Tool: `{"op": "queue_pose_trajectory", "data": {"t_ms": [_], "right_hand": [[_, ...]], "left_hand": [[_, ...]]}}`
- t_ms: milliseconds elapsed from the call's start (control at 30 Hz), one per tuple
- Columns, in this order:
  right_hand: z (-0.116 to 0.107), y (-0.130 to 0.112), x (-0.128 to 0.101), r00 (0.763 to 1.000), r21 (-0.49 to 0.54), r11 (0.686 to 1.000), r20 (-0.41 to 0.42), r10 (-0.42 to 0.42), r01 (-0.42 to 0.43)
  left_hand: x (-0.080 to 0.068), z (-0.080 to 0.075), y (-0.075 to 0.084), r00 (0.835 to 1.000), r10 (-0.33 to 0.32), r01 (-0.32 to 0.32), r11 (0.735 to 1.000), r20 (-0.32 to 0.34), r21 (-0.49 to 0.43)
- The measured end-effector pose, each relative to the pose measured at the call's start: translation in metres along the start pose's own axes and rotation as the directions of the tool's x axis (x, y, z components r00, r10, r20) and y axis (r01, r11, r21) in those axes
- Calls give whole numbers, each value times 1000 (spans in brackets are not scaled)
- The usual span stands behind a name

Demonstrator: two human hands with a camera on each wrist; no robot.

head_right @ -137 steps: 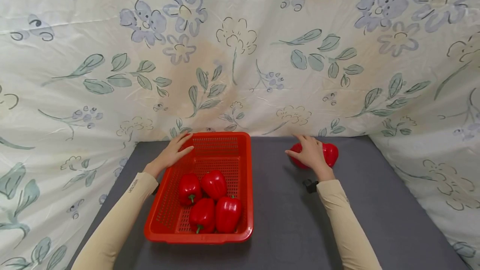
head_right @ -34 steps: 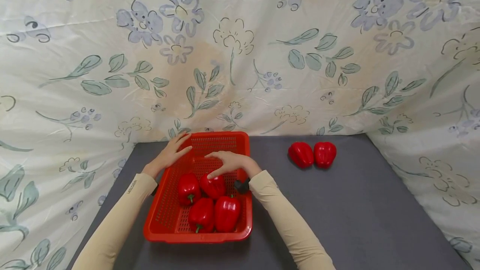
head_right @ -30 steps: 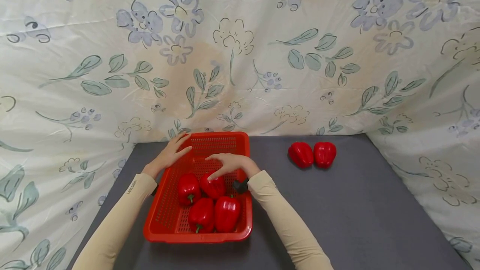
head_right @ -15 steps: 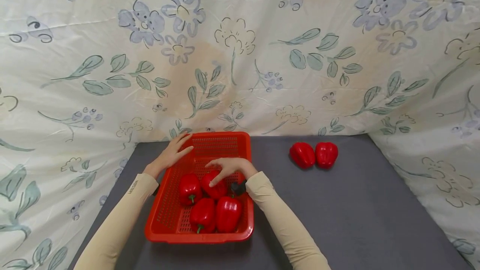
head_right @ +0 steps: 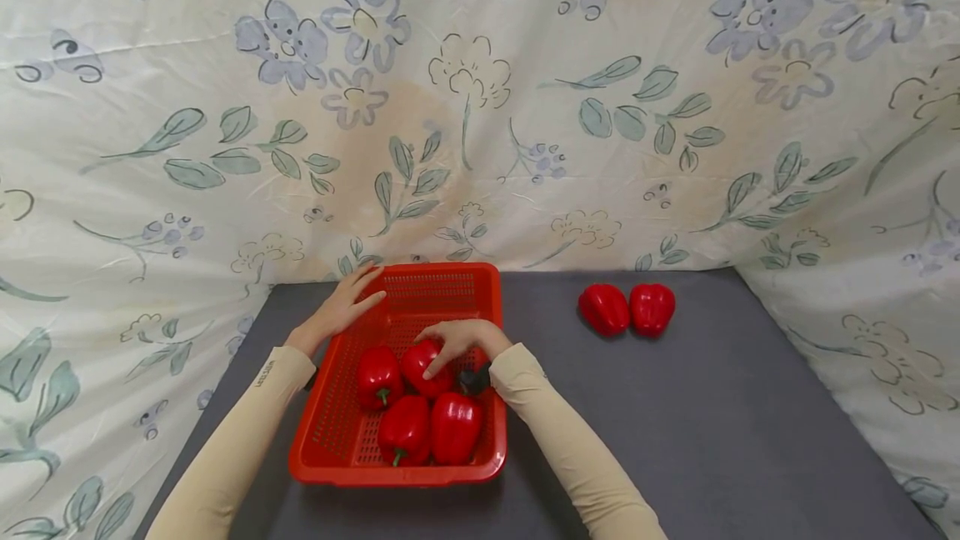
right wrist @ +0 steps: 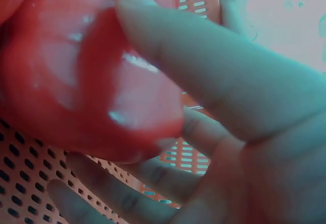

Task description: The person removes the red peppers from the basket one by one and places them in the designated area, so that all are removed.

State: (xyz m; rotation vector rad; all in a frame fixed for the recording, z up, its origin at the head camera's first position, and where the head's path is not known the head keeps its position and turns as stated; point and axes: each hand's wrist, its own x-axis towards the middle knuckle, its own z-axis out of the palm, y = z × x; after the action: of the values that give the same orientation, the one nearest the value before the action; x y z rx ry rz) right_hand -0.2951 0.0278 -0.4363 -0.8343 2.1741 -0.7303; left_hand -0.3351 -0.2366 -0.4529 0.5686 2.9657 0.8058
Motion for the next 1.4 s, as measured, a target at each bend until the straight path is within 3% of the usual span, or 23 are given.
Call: {"op": "queue_pose_trajectory", "data": {"t_ms": [800,1400], "right_hand": [[-1,-7,-6,995,-42,999,-101,11,-16],[-18,-15,-32,975,38,999,-222,2,6]], "left_hand": [[1,2,-2,1000,10,-10,1000,-12,-11],[0,1,0,1000,12,-12,1000,0,-1]]}}
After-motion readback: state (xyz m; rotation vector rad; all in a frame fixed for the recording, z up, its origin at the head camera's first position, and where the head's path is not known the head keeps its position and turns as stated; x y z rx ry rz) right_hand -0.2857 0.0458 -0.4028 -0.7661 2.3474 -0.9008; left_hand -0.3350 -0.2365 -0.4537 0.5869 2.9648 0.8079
